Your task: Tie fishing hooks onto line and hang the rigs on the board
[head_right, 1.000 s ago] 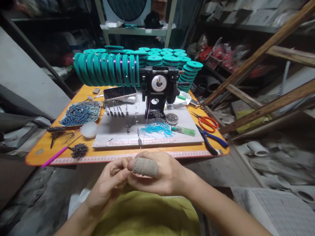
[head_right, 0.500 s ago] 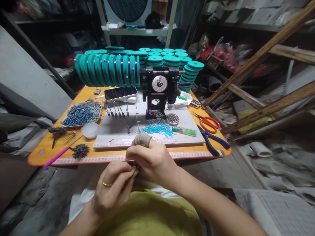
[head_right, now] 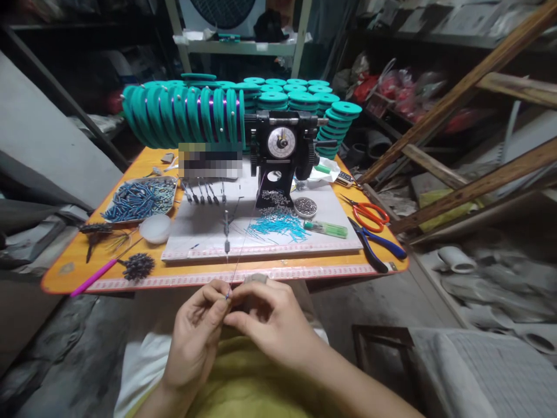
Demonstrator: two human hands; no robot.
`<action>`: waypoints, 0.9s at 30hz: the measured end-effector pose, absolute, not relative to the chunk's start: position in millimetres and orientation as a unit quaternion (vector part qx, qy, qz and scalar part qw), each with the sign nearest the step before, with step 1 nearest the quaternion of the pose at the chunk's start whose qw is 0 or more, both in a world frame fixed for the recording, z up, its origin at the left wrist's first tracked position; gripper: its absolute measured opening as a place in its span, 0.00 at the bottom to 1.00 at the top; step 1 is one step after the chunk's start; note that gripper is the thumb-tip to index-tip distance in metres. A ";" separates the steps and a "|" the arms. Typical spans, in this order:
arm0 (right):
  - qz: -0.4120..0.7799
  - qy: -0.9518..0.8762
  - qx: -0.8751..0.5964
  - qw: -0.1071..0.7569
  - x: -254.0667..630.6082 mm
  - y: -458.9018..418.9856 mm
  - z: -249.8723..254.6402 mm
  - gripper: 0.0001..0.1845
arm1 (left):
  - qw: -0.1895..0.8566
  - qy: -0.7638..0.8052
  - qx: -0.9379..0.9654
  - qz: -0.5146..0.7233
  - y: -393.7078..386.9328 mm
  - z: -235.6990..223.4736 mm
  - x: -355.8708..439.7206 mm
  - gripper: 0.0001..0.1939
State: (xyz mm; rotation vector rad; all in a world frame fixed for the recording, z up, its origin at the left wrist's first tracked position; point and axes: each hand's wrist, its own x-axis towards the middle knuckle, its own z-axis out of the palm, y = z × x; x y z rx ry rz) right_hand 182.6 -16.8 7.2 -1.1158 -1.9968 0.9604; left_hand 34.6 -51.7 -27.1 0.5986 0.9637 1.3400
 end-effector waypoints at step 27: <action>0.116 -0.885 -0.275 0.358 183.9 15.2 31.3 0.10 | -0.096 0.338 0.822 0.448 -34.0 -4.7 5.7 0.08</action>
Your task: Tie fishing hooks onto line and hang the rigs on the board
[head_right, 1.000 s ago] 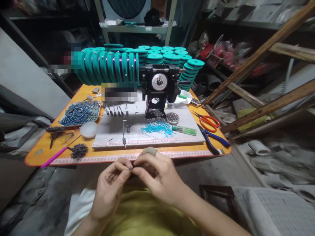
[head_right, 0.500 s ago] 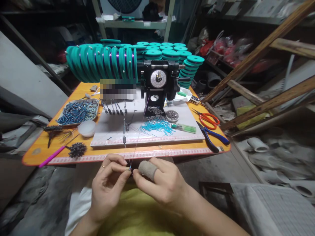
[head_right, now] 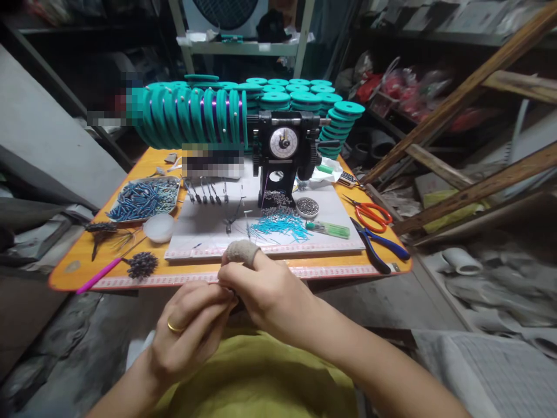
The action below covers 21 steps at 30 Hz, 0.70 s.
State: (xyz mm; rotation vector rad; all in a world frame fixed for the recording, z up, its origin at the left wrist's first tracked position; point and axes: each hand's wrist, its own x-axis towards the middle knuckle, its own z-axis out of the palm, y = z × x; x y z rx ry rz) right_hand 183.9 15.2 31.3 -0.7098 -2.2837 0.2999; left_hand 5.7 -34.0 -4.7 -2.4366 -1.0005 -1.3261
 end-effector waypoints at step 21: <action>0.006 -0.908 -0.184 0.376 191.3 18.0 25.1 0.11 | -0.369 -0.492 -0.682 -0.394 -25.8 29.3 -5.8 0.07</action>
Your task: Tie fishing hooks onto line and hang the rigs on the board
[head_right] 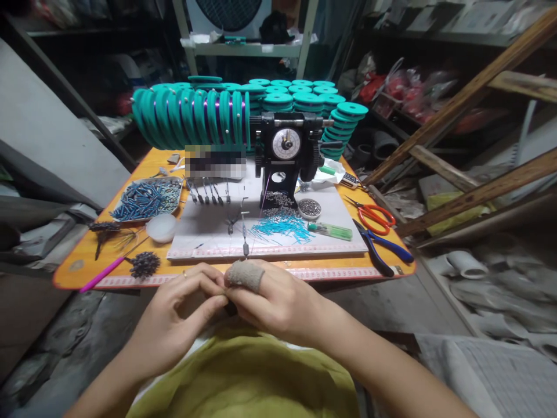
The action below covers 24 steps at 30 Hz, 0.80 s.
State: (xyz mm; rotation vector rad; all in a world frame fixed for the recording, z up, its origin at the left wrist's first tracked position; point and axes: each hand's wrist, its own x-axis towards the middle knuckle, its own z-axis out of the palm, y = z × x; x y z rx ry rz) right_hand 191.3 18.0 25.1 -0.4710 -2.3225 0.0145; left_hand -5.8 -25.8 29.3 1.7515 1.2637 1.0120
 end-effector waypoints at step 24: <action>0.027 -0.816 -0.284 0.502 177.7 0.3 21.3 0.09 | 0.724 0.386 0.136 0.556 -17.0 14.8 25.9 0.21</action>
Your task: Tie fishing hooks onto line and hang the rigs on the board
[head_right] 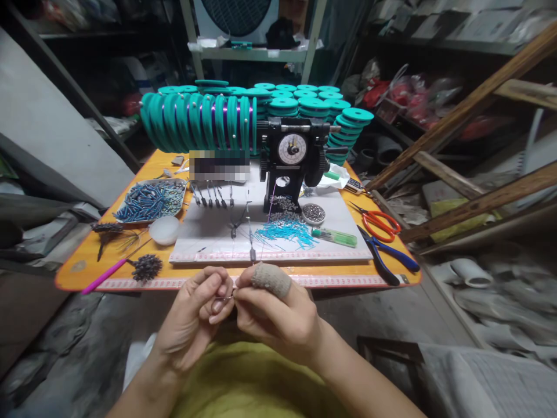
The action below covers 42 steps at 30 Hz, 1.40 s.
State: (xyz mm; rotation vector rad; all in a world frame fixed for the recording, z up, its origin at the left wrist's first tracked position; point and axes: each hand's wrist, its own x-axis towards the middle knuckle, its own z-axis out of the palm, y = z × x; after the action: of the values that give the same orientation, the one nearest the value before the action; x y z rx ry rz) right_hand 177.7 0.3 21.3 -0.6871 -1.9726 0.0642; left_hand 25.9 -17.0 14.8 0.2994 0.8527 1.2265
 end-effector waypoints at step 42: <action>-0.066 -0.824 -0.323 0.461 173.0 4.3 8.6 0.14 | 0.354 0.522 0.426 0.649 -27.7 -8.8 14.4 0.03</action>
State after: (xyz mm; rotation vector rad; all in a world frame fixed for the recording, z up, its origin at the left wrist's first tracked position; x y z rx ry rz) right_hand 173.0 4.3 8.6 -0.7947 -2.0279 -0.1635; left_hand 14.4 -27.7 -8.8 1.1012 1.3494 1.6771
